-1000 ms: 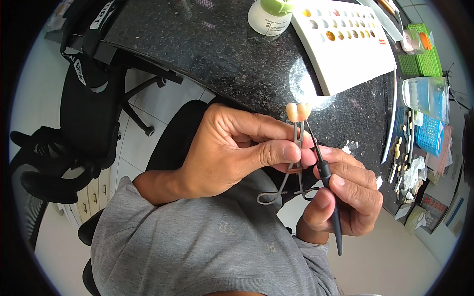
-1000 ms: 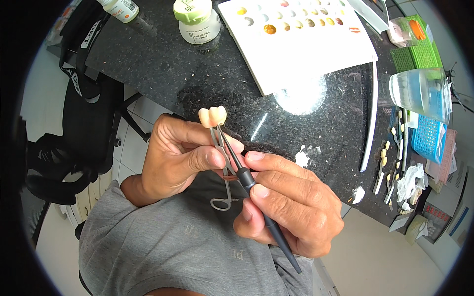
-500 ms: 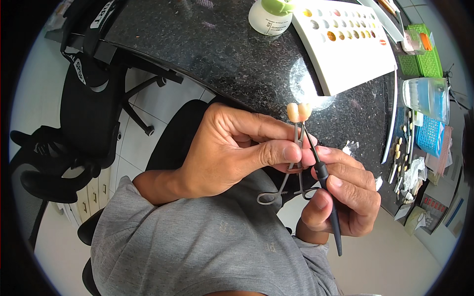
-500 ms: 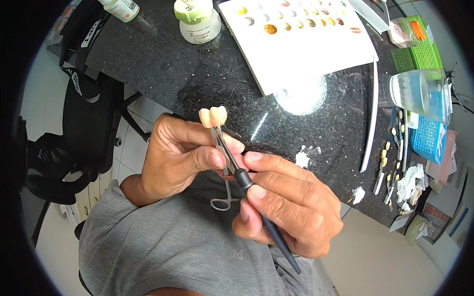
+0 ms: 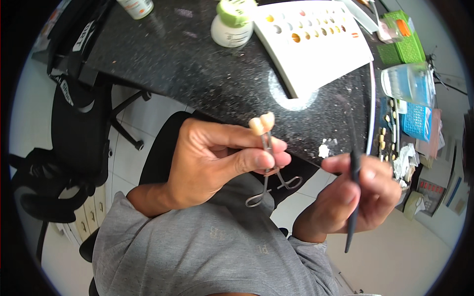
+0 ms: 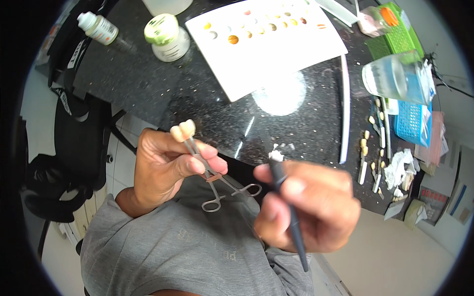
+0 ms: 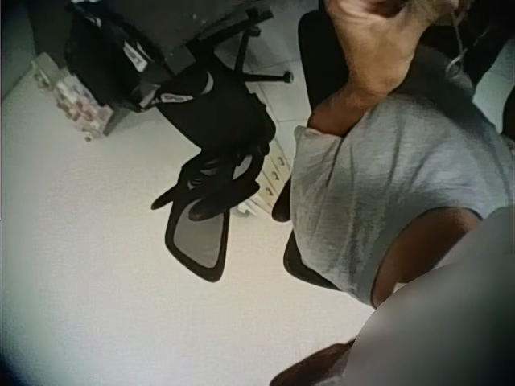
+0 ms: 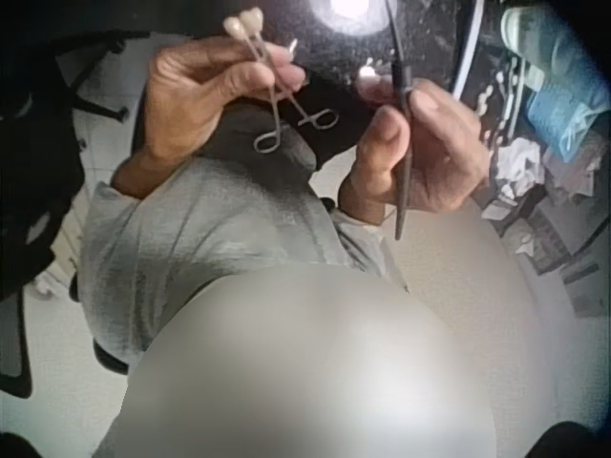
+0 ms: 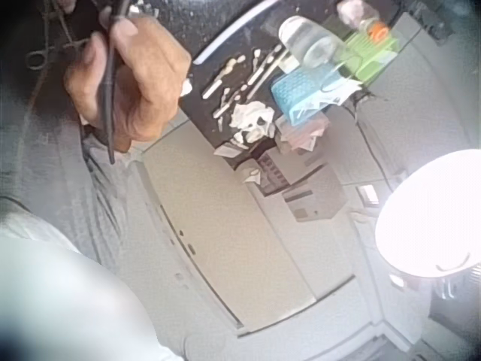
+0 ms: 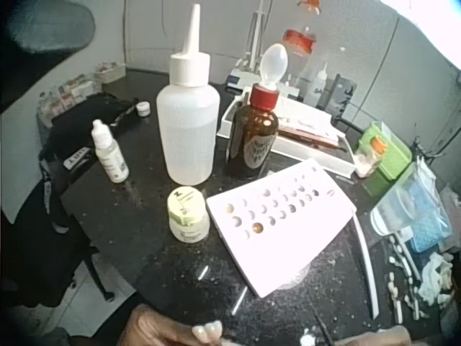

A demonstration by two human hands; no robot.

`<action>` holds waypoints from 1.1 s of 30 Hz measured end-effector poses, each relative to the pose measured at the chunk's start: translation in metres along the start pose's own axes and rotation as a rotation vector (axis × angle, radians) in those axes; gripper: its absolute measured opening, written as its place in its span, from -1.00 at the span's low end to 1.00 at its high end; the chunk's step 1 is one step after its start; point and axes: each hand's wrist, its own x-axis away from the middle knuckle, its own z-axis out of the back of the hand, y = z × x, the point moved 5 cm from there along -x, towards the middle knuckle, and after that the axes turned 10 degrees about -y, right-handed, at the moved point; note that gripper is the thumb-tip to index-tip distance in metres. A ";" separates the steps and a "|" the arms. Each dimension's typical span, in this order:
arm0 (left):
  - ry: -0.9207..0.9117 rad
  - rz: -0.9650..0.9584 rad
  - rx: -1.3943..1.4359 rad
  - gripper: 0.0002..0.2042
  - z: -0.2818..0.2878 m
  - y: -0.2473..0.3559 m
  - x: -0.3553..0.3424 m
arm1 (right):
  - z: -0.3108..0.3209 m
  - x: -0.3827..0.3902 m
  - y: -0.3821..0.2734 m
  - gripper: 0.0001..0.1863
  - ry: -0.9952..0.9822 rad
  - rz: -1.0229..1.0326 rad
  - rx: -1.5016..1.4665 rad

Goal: The recorder is applying stain and glaze to dental crowns using a small brush and pigments at a dental lab bench.

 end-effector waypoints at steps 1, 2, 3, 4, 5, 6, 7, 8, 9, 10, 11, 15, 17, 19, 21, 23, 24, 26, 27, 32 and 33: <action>0.005 -0.038 -0.034 -0.85 0.002 -0.001 0.002 | 0.002 -0.002 0.001 -0.69 0.070 0.001 0.160; 0.011 -0.075 -0.067 -0.85 0.003 -0.001 0.003 | 0.003 -0.007 0.004 -0.70 0.140 0.001 0.320; 0.023 -0.042 -0.038 -0.84 0.002 -0.002 0.006 | 0.003 -0.012 0.007 -0.79 0.144 -0.052 0.409; 0.012 -0.042 -0.034 -0.84 0.002 -0.004 0.005 | 0.003 -0.012 0.010 -0.83 0.250 -0.150 0.294; 0.005 -0.076 -0.030 -0.83 0.002 -0.005 0.005 | 0.002 -0.013 0.010 -0.84 0.291 -0.199 0.257; -0.001 -0.110 -0.026 -0.81 0.003 -0.006 0.004 | 0.002 -0.012 0.012 -0.84 0.332 -0.247 0.218; -0.017 -0.117 -0.047 -0.78 0.003 -0.006 0.005 | 0.000 -0.014 0.011 -0.84 0.334 -0.248 0.223; -0.021 -0.116 -0.044 -0.78 0.004 -0.007 0.004 | 0.001 -0.014 0.014 -0.86 0.366 -0.293 0.213; -0.040 -0.153 -0.052 -0.77 0.003 -0.008 0.004 | 0.001 -0.014 0.016 -0.85 0.398 -0.338 0.203; -0.057 -0.190 -0.061 -0.75 0.003 -0.007 0.004 | 0.000 -0.015 0.017 -0.85 0.398 -0.340 0.206; -0.057 -0.188 -0.058 -0.75 0.003 -0.007 0.005 | -0.001 -0.016 0.018 -0.86 0.402 -0.360 0.213; -0.066 -0.205 -0.042 -0.74 0.004 -0.009 0.005 | -0.002 -0.016 0.019 -0.85 0.380 -0.420 0.246; -0.073 -0.213 -0.059 -0.73 0.005 -0.008 0.005 | -0.003 -0.016 0.019 -0.86 0.372 -0.413 0.233; -0.019 -0.181 -0.030 -0.76 0.005 -0.007 0.006 | -0.004 -0.016 0.017 -0.86 0.378 -0.403 0.196; -0.009 -0.162 -0.043 -0.77 0.003 -0.005 0.003 | -0.002 -0.016 0.013 -0.85 0.370 -0.300 0.180; 0.069 -0.045 -0.004 -0.82 -0.002 -0.001 0.001 | 0.003 -0.009 0.009 -0.81 0.236 -0.076 0.194; 0.095 -0.041 -0.010 -0.82 0.001 -0.002 0.002 | 0.003 -0.005 0.008 -0.81 0.180 0.013 0.182; 0.020 -0.052 0.027 -0.83 0.001 -0.003 0.000 | -0.003 -0.001 0.001 -0.77 -0.070 0.127 0.214; 0.044 -0.044 0.039 -0.85 0.000 -0.003 0.001 | -0.009 0.001 0.002 -0.76 -0.108 0.153 0.116; 0.060 -0.075 0.010 -0.84 -0.001 -0.003 0.001 | -0.033 0.009 0.006 -0.71 -0.039 0.209 -0.063; 0.061 -0.084 -0.035 -0.83 0.000 -0.003 0.001 | -0.033 0.009 0.007 -0.71 -0.037 0.213 -0.069</action>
